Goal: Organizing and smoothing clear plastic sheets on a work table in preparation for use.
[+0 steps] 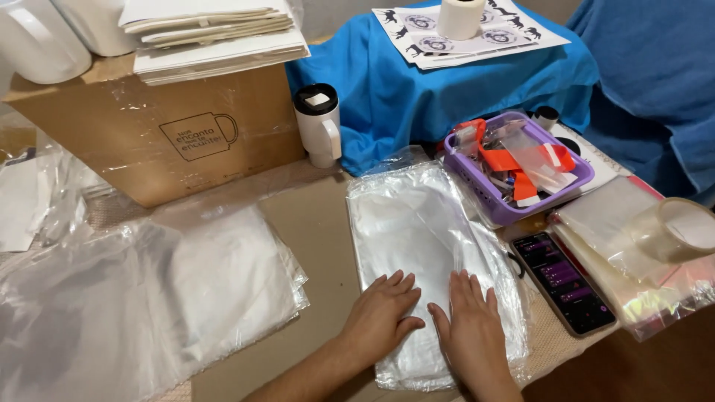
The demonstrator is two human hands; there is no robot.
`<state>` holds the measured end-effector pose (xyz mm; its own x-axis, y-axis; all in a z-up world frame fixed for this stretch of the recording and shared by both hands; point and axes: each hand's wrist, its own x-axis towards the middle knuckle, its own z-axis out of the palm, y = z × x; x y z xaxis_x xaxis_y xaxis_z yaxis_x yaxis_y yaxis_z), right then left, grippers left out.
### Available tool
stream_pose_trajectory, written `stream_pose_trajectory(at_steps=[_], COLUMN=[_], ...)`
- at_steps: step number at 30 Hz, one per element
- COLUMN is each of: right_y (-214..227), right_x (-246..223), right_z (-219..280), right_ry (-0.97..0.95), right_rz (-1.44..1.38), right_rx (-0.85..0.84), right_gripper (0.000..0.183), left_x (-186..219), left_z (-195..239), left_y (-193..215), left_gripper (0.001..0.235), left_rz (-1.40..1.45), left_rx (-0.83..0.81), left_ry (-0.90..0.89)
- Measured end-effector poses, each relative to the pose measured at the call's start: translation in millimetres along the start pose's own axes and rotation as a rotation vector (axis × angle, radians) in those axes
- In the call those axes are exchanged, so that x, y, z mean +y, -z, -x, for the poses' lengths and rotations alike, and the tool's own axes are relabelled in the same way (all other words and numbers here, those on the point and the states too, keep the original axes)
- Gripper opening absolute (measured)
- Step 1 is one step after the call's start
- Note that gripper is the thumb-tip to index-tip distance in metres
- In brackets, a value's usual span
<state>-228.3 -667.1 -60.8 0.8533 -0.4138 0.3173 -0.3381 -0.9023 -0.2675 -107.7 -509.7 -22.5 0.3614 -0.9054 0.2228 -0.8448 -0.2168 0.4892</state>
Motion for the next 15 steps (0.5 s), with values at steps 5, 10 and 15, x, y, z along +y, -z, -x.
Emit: stream_pose_trajectory(at_steps=[5, 10, 15], right_y=[11.7, 36.5, 56.6], right_x=[-9.2, -16.5, -25.2], right_z=[-8.9, -25.7, -40.6], right_ry=[0.006, -0.256, -0.409], right_rz=[-0.129, -0.345, -0.277], right_rx=[0.052, -0.056, -0.183], right_gripper=[0.064, 0.064, 0.091], left_x=[-10.1, -10.4, 0.1], left_z=[-1.9, -1.2, -12.6], left_y=[-7.3, -5.3, 18.3], left_gripper=[0.013, 0.010, 0.026], left_rz=[0.030, 0.034, 0.001], left_rx=[0.118, 0.186, 0.062], left_ry=[-0.002, -0.038, 0.126])
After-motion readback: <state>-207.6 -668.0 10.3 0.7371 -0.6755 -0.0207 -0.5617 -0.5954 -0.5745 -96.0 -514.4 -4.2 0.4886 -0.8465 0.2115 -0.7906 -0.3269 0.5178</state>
